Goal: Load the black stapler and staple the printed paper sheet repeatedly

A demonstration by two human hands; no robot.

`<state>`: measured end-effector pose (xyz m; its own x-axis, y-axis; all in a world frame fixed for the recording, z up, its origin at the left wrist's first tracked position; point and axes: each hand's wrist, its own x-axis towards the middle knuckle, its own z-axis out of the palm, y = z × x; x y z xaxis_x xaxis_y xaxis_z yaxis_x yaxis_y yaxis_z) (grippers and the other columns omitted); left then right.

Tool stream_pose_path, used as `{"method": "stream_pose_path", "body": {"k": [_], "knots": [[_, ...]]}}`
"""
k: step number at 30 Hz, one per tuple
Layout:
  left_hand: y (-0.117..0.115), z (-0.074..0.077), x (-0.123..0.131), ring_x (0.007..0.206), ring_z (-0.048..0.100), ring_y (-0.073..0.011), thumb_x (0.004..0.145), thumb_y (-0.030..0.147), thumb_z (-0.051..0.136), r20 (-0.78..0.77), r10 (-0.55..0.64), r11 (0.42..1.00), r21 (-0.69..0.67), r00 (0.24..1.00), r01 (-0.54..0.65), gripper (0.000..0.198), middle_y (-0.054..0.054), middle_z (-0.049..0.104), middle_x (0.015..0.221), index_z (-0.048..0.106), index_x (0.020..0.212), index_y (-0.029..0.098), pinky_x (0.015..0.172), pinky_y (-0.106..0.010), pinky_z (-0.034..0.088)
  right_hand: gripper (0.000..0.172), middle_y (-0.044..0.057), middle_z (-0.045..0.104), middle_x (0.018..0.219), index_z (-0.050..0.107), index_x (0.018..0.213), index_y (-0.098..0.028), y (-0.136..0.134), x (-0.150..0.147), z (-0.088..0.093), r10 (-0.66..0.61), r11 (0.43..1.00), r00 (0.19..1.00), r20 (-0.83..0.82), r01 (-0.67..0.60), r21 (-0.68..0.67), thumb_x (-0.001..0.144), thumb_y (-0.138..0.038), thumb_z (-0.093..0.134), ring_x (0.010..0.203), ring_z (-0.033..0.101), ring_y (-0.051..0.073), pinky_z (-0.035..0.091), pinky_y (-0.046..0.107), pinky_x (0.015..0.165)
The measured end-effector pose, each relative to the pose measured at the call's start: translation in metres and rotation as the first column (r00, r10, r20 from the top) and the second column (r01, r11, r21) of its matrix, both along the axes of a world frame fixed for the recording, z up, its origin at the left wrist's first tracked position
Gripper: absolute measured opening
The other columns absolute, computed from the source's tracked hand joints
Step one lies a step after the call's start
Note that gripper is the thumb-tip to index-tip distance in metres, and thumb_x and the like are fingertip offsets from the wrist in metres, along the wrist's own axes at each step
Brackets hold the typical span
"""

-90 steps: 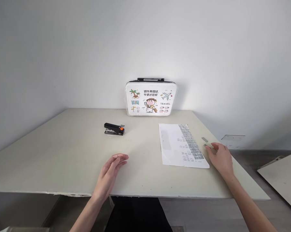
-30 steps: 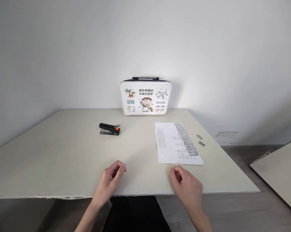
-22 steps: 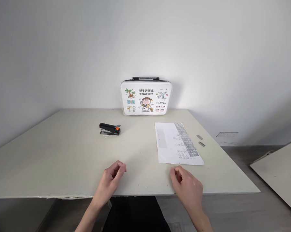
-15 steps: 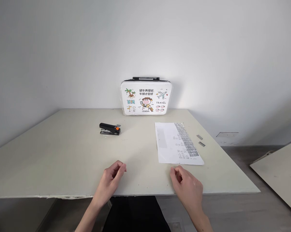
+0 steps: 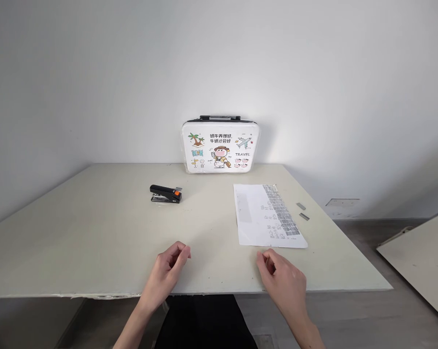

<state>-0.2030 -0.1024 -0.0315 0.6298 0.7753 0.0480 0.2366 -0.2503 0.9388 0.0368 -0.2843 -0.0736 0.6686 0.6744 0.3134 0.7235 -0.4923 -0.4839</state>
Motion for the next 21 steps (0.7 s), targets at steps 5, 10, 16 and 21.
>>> {"method": "stream_pose_path", "body": {"k": [5, 10, 16, 21], "knots": [[0.0, 0.0, -0.001, 0.06, 0.023, -0.0134, 0.101, 0.063, 0.048, -0.004, 0.002, 1.0, 0.004, 1.0, -0.002, 0.047, 0.005, 0.027, 0.065, 0.053, 0.08, 0.022, 0.055, -0.028, 0.021, 0.041, 0.002, 0.07, 0.079, 0.062, 0.087, -0.027, -0.005, 0.027, 0.011, 0.045, 0.997, 0.997, -0.07, -0.04, 0.069, 0.102, -0.062, 0.045, 0.064, 0.063, 0.019, 0.05, 0.03, 0.062], [-0.001, 0.002, 0.0, 0.059, 0.024, -0.0135, 0.101, 0.064, 0.048, -0.006, 0.009, 1.0, 0.004, 1.0, -0.009, 0.048, 0.005, 0.028, 0.065, 0.054, 0.079, 0.022, 0.055, -0.028, 0.021, 0.054, 0.013, 0.059, 0.151, 0.062, 0.135, -0.025, -0.005, 0.068, 0.009, 0.029, 0.999, 0.99, 0.137, -0.035, 0.042, 0.102, -0.062, 0.041, 0.141, 0.053, 0.035, 0.049, 0.052, 0.108], [-0.001, 0.002, 0.0, 0.059, 0.023, -0.0136, 0.101, 0.065, 0.048, -0.004, 0.007, 1.0, 0.001, 1.0, -0.007, 0.048, 0.005, 0.028, 0.064, 0.053, 0.079, 0.022, 0.054, -0.028, 0.021, 0.068, 0.004, 0.023, 0.176, 0.038, 0.164, -0.027, -0.006, 0.084, -0.011, 0.041, 0.97, 0.995, 0.092, -0.017, -0.243, 0.108, -0.061, 0.021, 0.163, 0.016, 0.032, 0.022, 0.061, 0.128], [-0.001, 0.003, 0.0, 0.06, 0.023, -0.0137, 0.1, 0.065, 0.048, -0.006, 0.01, 1.0, 0.005, 1.0, -0.01, 0.048, 0.005, 0.028, 0.065, 0.053, 0.079, 0.022, 0.055, -0.028, 0.021, 0.068, 0.001, 0.02, 0.176, 0.035, 0.166, -0.03, -0.005, 0.063, -0.017, 0.084, 0.95, 0.985, 0.154, -0.032, -0.31, 0.108, -0.062, 0.02, 0.163, 0.015, 0.029, 0.02, 0.058, 0.13]]}}
